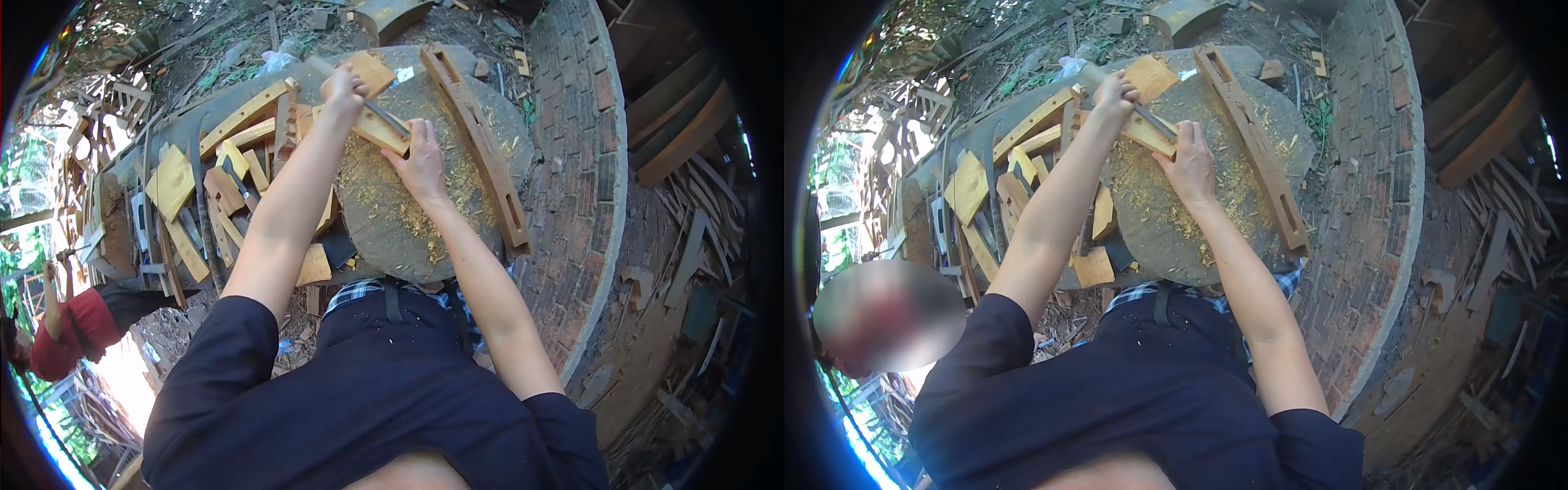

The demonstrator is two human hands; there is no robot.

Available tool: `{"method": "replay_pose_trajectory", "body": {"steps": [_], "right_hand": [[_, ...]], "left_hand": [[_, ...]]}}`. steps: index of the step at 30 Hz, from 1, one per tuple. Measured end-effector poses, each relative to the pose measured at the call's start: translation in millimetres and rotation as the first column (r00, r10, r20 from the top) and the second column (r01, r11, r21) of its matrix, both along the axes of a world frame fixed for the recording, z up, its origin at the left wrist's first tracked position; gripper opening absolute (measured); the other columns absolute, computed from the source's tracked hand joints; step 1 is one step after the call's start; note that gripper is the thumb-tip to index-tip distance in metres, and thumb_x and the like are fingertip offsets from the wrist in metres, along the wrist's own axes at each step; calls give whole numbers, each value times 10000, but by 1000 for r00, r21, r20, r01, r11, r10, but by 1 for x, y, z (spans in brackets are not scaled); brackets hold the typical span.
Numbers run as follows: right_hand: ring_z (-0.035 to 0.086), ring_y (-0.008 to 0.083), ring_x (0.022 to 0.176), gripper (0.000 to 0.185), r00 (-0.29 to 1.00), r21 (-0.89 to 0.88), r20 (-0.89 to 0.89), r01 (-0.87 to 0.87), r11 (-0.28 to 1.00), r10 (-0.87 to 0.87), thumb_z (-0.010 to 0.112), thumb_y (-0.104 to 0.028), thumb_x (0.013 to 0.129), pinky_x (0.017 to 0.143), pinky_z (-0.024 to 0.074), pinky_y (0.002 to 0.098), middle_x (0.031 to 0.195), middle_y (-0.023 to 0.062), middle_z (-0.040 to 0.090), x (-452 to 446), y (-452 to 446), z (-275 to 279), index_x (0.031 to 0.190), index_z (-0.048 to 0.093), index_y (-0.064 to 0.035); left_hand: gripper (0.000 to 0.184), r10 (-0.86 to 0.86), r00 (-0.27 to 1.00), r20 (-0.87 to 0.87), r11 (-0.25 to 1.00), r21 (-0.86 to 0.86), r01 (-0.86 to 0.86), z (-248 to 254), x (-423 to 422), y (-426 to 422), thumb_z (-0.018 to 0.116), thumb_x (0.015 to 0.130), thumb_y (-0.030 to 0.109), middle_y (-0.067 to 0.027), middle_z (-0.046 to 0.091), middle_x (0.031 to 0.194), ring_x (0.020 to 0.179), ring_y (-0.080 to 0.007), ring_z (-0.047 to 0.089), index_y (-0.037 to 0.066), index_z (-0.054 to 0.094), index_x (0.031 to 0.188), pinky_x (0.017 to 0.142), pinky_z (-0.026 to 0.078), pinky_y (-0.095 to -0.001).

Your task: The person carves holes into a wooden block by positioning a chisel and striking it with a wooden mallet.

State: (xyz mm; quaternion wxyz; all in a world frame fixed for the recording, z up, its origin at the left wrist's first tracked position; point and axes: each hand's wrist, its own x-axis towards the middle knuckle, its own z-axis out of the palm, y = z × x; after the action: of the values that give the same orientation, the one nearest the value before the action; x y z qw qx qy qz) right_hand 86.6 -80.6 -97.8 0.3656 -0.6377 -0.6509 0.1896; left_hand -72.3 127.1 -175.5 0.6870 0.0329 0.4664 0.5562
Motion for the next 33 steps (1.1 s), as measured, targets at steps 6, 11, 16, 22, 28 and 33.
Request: {"method": "replay_pose_trajectory", "body": {"steps": [6, 11, 16, 22, 28, 33], "right_hand": [[568, 379, 966, 589, 999, 13, -36, -13, 1000, 14, 830, -196, 693, 808, 488, 453, 1055, 163, 517, 0, -3, -7, 1111, 446, -37], [568, 357, 1018, 535, 995, -66, -66, -75, 995, 71, 813, -138, 695, 865, 483, 438, 1090, 135, 533, 16, 5, 4, 1108, 481, -67], [497, 329, 1203, 595, 836, -173, 271, -446, 878, 478, 519, 171, 746, 1037, 422, 400, 1298, 108, 482, 42, 37, 33, 1241, 559, -158], [460, 344, 1218, 517, 994, 73, 111, -25, 997, 16, 604, -21, 812, 1034, 397, 439, 1321, 139, 461, 19, 9, 34, 1314, 480, -38], [469, 332, 1178, 693, 971, -36, 232, 71, 997, -60, 718, -202, 789, 964, 404, 467, 1244, 155, 494, -4, -62, 10, 1358, 380, 3], [484, 319, 1165, 732, 967, -159, 249, -9, 987, 49, 754, -166, 751, 957, 413, 461, 1237, 109, 509, 9, -40, 9, 1381, 388, -95]], "left_hand": [[290, 76, 997, -1, 997, 19, -76, 91, 29, -54, 550, 951, 138, 61, 291, 523, 379, -60, 224, 139, 373, 721, 362, 155, -238], [310, 120, 964, 236, 989, 59, -138, 108, -12, -69, 557, 954, 197, 68, 315, 515, 370, -60, 229, 140, 376, 708, 359, 154, -238], [332, 114, 979, 167, 970, 194, -146, 140, -40, -93, 546, 954, 199, 75, 282, 516, 373, -55, 213, 153, 342, 697, 360, 144, -252], [280, 237, 968, 83, 906, 341, -251, 159, -22, -112, 579, 935, 171, 58, 321, 531, 376, -55, 238, 137, 379, 743, 356, 166, -237], [297, 272, 962, -28, 858, 460, -229, 170, 12, -116, 599, 912, 139, 41, 331, 531, 382, -54, 270, 112, 372, 722, 361, 176, -239], [316, 201, 977, -77, 839, 527, -132, 174, 31, -105, 642, 865, 152, 35, 336, 525, 379, -59, 270, 116, 385, 684, 369, 178, -239]]}}
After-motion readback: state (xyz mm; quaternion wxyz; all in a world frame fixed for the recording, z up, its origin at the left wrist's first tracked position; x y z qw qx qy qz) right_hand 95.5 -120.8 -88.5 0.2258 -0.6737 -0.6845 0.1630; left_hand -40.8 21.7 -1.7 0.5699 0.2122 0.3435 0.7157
